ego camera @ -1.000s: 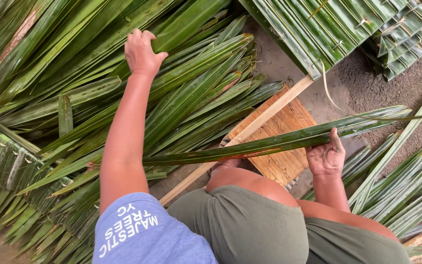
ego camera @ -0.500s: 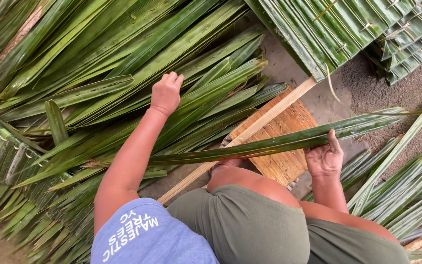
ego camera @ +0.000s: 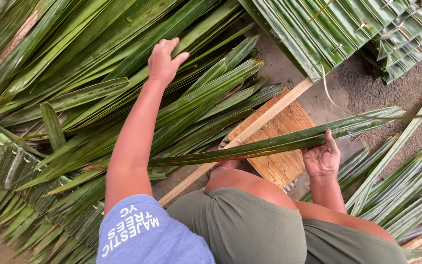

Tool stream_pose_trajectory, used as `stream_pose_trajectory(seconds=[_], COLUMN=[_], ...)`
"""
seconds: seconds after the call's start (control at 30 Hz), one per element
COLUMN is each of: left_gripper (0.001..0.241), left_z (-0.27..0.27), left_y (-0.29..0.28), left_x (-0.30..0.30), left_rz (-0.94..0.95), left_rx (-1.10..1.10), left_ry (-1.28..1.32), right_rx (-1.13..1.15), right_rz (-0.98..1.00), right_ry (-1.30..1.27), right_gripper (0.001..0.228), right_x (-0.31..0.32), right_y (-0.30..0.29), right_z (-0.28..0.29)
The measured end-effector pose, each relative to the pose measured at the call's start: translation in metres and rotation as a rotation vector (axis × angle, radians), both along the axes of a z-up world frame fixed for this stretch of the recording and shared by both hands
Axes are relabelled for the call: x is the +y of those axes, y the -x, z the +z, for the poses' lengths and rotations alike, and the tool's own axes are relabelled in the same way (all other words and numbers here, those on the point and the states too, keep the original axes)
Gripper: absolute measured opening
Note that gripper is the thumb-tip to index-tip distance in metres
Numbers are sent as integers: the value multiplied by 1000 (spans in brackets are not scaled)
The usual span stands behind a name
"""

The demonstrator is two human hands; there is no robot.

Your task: Weaving palm leaves over a wooden lath to create a thatched panel

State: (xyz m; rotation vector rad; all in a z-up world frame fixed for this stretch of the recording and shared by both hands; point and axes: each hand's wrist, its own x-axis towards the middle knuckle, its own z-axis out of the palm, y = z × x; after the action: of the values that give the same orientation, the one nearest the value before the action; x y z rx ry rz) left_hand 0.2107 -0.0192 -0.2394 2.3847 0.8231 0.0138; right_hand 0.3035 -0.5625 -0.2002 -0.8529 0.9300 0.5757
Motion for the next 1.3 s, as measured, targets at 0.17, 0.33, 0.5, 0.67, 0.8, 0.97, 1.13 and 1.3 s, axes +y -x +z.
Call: stream_pose_trajectory(seconds=[0.17,0.33,0.5,0.67,0.8,0.97,1.13,1.3], left_gripper=[37,26,56,54,61,59,22,52], left_z=[2,43,86,109,144,210,219,193], left_y=[-6,-11,-10,6,17,26,39,53], left_x=[8,23,38,63,64,44,32,42], left_rz=[-31,91,176,153,56,66,-54,-180], left_rx=[-6,14,48,75,32,182,127,31], left_ry=[-44,310,489,495,485,437,200,-141], right_rx=[4,4,9,0,-3,-23,19,23], right_rz=[-13,13,1,23,44,49,91,106], right_ry=[-10,-24,-17,-33,-24,-35,58,65], right_gripper=[15,15,17,14,14,16,21,19], right_x=[1,4,2,2,1,-3,-2,-8], right_y=[1,1,2,5,4,6,8,9], right_z=[3,3,5,1,-2,-5,-15,-23])
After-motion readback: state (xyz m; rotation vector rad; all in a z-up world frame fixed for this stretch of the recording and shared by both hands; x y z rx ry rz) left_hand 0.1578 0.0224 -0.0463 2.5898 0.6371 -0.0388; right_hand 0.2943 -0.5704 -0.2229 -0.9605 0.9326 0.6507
